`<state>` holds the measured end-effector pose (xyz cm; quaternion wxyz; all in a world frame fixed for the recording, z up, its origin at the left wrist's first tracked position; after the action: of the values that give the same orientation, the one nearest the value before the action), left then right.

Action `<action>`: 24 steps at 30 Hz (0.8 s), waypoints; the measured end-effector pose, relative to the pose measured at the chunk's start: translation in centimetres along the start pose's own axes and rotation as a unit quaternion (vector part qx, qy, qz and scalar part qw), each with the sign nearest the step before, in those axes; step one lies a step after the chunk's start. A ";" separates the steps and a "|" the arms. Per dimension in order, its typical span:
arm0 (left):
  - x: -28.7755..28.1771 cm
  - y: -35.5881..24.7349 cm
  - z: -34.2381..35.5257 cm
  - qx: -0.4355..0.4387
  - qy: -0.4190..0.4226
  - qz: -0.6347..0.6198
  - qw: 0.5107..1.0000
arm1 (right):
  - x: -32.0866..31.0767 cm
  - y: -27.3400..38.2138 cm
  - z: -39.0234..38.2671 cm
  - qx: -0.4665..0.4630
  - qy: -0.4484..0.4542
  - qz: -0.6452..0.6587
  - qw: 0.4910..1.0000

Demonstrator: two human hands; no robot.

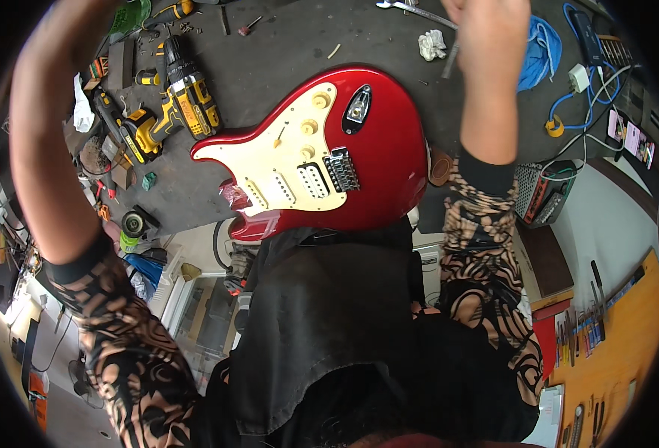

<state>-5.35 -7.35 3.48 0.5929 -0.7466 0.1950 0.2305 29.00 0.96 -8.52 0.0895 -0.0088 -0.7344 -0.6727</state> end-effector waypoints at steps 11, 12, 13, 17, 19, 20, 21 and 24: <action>-0.4 17.8 -25.0 -0.196 -0.258 0.302 0.896 | -5.6 -4.5 -4.5 0.079 0.161 -0.287 0.941; -0.3 18.7 -25.2 -0.200 -0.259 0.350 0.878 | -5.3 -4.3 -4.9 0.082 0.163 -0.330 0.926; -0.2 19.4 -25.4 -0.192 -0.266 0.367 0.870 | -5.2 -4.2 -5.3 0.085 0.165 -0.371 0.910; 0.1 20.2 -25.2 -0.128 -0.294 0.395 0.861 | -5.2 -2.5 -6.7 0.029 0.160 -0.399 0.902; 0.8 18.7 -25.5 -0.093 -0.305 0.414 0.853 | -5.2 -1.4 -8.4 -0.082 0.173 -0.465 0.865; 1.2 18.2 -25.7 -0.087 -0.306 0.427 0.847 | -4.6 -0.7 -9.7 -0.090 0.176 -0.475 0.858; 1.6 17.6 -26.3 -0.064 -0.318 0.422 0.847 | -3.4 0.3 -11.6 -0.099 0.182 -0.485 0.850; 3.4 13.7 -27.5 0.024 -0.346 0.378 0.858 | 1.5 2.7 -17.6 -0.082 0.258 -0.509 0.817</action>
<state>-7.25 -37.23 -4.13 0.5066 -0.4729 0.2499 0.6762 29.98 -16.37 -4.27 -0.0805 0.5327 -0.5264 -0.6577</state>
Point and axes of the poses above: each hand's wrist, its own z-axis towards the middle knuckle, its own x-axis out of the palm, y = z × x, the point moved 9 cm from there along z, towards the middle knuckle, and after that the axes turned 2 degrees about -y, right-handed, at the moved point
